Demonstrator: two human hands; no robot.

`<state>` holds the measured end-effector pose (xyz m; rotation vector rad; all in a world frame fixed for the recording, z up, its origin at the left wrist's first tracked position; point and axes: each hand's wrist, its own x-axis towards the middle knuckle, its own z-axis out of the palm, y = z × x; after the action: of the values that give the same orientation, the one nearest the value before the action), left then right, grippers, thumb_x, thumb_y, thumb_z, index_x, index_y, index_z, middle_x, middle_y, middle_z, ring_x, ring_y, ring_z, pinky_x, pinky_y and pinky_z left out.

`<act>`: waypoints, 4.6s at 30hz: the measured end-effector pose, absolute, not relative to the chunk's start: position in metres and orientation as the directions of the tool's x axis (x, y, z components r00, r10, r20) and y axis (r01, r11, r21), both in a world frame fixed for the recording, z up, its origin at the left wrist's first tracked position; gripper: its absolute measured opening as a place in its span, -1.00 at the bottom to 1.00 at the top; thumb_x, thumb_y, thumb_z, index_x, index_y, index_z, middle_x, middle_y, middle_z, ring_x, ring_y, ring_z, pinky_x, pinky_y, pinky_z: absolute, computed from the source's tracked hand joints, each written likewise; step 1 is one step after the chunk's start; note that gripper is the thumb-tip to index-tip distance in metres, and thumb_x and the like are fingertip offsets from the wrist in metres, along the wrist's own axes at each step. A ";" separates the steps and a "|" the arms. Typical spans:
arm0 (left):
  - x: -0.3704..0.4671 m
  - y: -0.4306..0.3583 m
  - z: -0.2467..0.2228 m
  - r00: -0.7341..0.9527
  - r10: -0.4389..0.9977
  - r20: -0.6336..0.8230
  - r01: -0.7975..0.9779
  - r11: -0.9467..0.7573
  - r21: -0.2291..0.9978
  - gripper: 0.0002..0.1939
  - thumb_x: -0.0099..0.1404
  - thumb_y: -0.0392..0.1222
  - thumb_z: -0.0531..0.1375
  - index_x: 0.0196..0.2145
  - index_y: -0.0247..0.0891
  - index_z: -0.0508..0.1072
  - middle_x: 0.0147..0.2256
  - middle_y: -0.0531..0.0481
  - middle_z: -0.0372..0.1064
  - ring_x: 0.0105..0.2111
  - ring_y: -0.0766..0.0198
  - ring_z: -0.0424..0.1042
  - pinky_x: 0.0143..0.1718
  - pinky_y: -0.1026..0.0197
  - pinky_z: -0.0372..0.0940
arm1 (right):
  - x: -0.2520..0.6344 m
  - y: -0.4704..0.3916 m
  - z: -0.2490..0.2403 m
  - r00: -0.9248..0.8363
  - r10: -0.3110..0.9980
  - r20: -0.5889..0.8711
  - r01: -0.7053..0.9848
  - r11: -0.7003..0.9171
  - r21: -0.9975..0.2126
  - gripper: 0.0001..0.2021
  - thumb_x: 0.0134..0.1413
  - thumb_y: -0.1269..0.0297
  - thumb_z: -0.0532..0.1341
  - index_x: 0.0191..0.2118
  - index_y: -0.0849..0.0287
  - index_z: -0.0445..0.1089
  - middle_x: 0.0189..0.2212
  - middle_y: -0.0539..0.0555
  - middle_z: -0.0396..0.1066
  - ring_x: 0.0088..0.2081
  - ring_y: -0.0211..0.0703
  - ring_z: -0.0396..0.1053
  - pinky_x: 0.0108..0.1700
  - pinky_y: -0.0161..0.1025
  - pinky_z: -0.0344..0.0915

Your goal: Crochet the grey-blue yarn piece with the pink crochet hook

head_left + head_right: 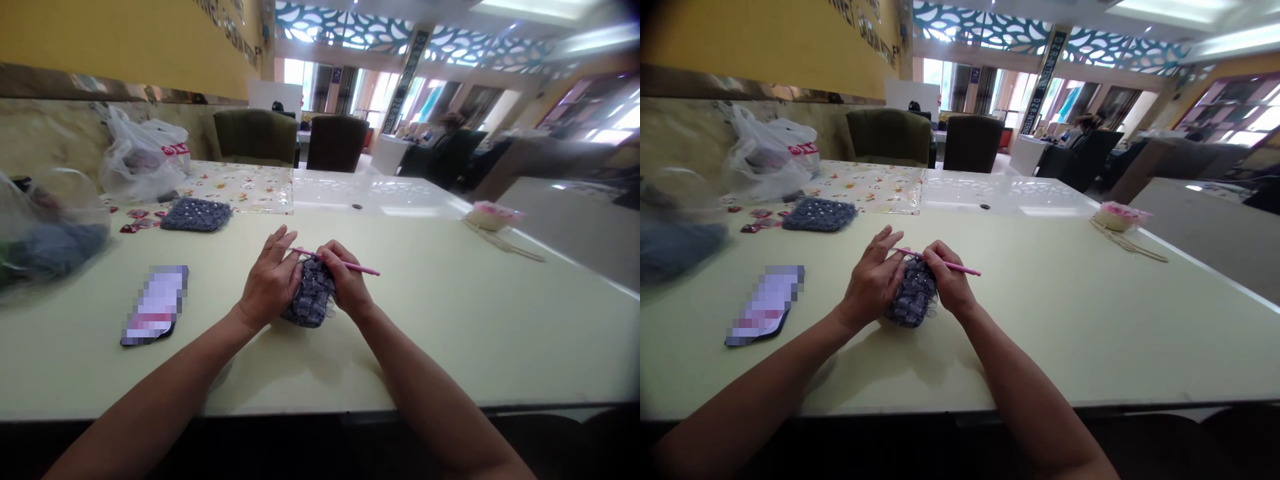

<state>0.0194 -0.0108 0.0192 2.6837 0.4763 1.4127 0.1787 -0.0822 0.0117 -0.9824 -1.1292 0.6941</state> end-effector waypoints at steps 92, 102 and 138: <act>0.010 0.009 0.015 0.857 0.499 -0.129 -0.105 0.415 0.904 -0.68 0.02 -0.31 0.42 -0.20 -0.30 0.60 -0.30 -0.09 0.55 -0.34 0.27 0.48 -0.24 0.21 0.34 | 0.177 -0.090 0.015 -0.102 0.750 0.653 0.717 0.510 -0.474 -0.85 0.28 0.22 0.16 -0.20 0.14 0.44 -0.35 0.05 0.44 -0.39 -0.28 0.36 -0.33 -0.30 0.29; -0.001 0.018 0.021 0.850 0.524 0.051 -0.003 -0.093 0.996 -0.63 0.32 0.13 0.19 -0.29 -0.21 0.63 -0.33 -0.10 0.55 -0.16 0.09 0.46 0.03 0.14 0.27 | 0.180 -0.088 0.016 -0.088 0.684 0.724 0.772 0.506 -0.384 -0.85 0.32 0.28 0.12 -0.23 0.15 0.42 -0.38 0.04 0.38 -0.37 -0.26 0.35 -0.32 -0.28 0.29; -0.005 0.029 0.027 0.757 0.648 0.086 0.011 -0.144 0.990 -0.31 0.10 -0.28 0.30 0.21 -0.36 0.36 -0.34 0.05 0.39 -0.31 0.32 0.36 -0.17 0.18 0.21 | 0.185 -0.088 0.022 -0.226 0.835 0.501 0.707 0.495 -0.506 -0.75 0.36 0.29 0.04 -0.15 0.21 0.46 -0.26 0.09 0.54 -0.30 -0.27 0.45 -0.23 -0.30 0.33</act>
<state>-0.0049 0.0288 0.0271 1.6384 0.5355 0.6002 0.1853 -0.0878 0.0220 -1.2668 -1.9908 0.2183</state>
